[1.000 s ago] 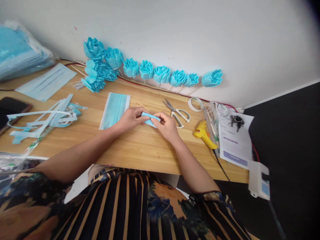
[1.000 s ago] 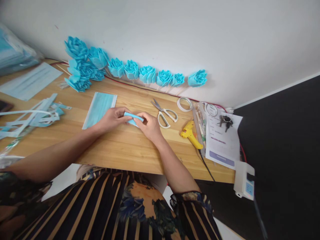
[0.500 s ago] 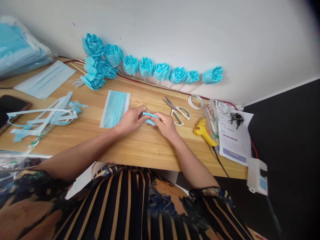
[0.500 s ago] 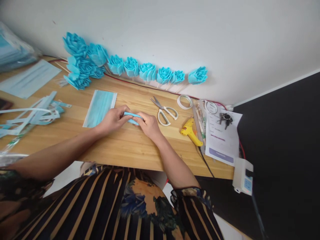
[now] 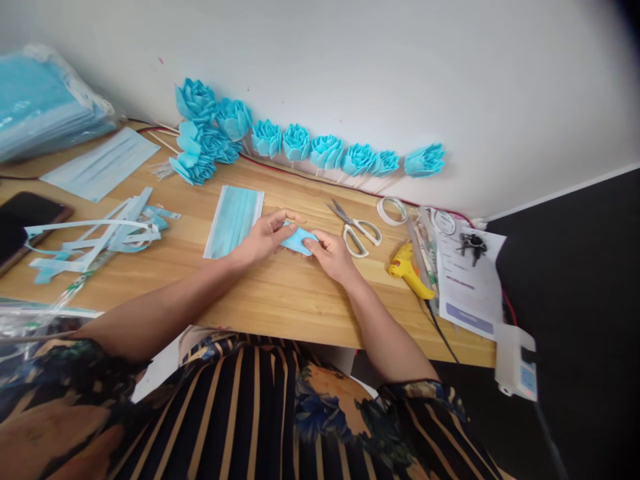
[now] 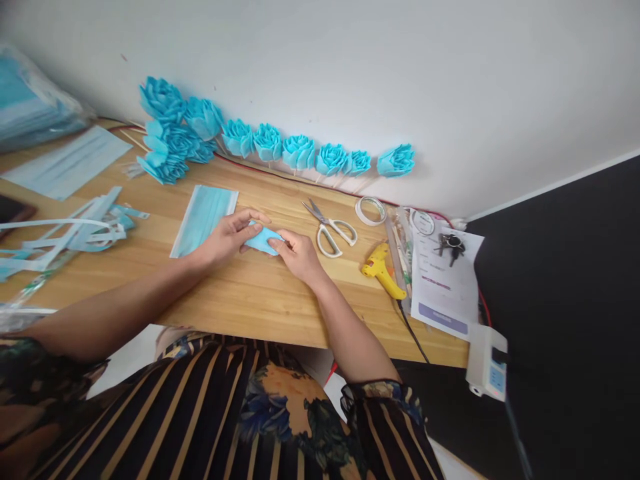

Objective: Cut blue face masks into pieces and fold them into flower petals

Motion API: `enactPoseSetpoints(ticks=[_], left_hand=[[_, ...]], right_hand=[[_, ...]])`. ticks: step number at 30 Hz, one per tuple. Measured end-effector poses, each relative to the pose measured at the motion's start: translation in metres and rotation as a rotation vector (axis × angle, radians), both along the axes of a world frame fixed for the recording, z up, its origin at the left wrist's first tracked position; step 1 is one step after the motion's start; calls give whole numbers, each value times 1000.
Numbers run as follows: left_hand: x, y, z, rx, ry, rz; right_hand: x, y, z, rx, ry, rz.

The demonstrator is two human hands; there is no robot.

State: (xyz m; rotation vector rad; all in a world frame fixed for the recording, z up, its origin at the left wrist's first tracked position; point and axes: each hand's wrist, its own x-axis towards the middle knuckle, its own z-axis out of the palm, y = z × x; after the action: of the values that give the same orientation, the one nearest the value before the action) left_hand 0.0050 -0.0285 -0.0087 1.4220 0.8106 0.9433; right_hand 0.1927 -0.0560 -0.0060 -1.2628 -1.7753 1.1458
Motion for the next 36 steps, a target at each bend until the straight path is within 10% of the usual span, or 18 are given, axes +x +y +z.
enactPoseSetpoints(ticks=[13,22,36], left_hand=[[-2,-2,-1,372,263,0],[-3,-3,6,111,75,-24],[-3,-1,7,-122,-163,-235]], right_hand=[[2,3,-3,-56,50,51],[-1,-2,2,23,-10,-42],[-1,-1,-2,-440,608,26]])
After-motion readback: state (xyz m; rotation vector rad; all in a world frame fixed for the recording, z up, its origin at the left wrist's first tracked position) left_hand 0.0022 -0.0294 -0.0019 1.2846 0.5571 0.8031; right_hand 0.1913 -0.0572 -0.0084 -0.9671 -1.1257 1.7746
